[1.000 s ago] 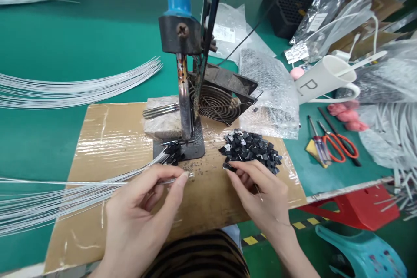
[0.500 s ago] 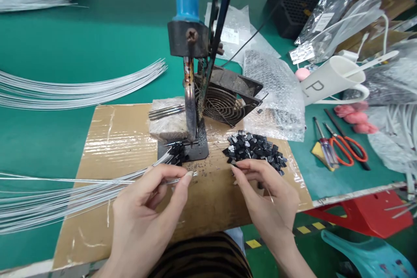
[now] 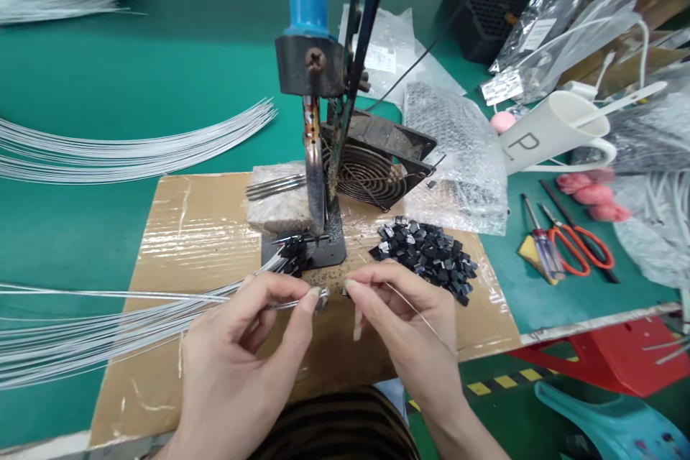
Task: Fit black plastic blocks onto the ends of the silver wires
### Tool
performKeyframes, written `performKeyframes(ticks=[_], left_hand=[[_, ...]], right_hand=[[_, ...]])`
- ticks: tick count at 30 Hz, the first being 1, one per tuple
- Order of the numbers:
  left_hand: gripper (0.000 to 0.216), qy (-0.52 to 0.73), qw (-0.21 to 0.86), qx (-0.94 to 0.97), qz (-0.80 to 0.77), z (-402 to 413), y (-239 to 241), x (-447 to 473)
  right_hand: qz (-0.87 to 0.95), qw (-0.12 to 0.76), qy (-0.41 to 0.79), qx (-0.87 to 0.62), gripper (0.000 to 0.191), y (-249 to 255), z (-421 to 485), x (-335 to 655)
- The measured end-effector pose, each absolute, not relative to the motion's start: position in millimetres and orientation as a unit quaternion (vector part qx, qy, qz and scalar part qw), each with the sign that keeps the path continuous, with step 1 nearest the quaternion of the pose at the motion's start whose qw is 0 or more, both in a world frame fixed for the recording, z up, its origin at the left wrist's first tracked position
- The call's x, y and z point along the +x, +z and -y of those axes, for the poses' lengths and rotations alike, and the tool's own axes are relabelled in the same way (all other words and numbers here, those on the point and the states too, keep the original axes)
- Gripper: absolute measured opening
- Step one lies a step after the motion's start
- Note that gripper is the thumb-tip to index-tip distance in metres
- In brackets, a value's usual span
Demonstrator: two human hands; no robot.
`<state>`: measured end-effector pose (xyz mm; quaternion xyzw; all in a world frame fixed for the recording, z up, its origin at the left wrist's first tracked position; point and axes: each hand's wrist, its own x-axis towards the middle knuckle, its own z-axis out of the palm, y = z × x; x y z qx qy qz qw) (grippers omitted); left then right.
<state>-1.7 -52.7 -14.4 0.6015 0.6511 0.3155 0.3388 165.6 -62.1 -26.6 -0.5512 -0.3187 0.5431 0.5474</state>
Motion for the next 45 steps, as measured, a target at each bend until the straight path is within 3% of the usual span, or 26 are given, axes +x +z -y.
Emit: performKeyframes(ticks=[10, 23, 29, 34, 37, 41, 45], left_hand=[[0.011, 0.348, 0.464, 0.581, -0.572, 42, -8, -4], [0.010, 0.374, 0.487, 0.559, -0.557, 38, -6, 1], [0.009, 0.378, 0.475, 0.552, -0.572, 33, -9, 4], [0.009, 0.368, 0.454, 0.562, -0.586, 30, -12, 3], [0.009, 0.365, 0.442, 0.565, -0.593, 28, -12, 2], [0.008, 0.377, 0.439, 0.561, -0.591, 24, -11, 2], [0.009, 0.377, 0.436, 0.560, -0.595, 18, -7, 4]], right_hand=[[0.333, 0.546, 0.570, -0.516, 0.005, -29, 58, 161], [0.378, 0.531, 0.527, -0.546, 0.009, -31, 63, 159], [0.487, 0.516, 0.434, -0.555, 0.041, -34, 71, 163], [0.474, 0.497, 0.454, -0.568, 0.032, -35, 75, 166], [0.497, 0.475, 0.438, -0.579, 0.014, -35, 75, 170], [0.539, 0.461, 0.404, -0.578, 0.027, -34, 72, 172], [0.530, 0.499, 0.412, -0.548, 0.020, -32, 65, 169]])
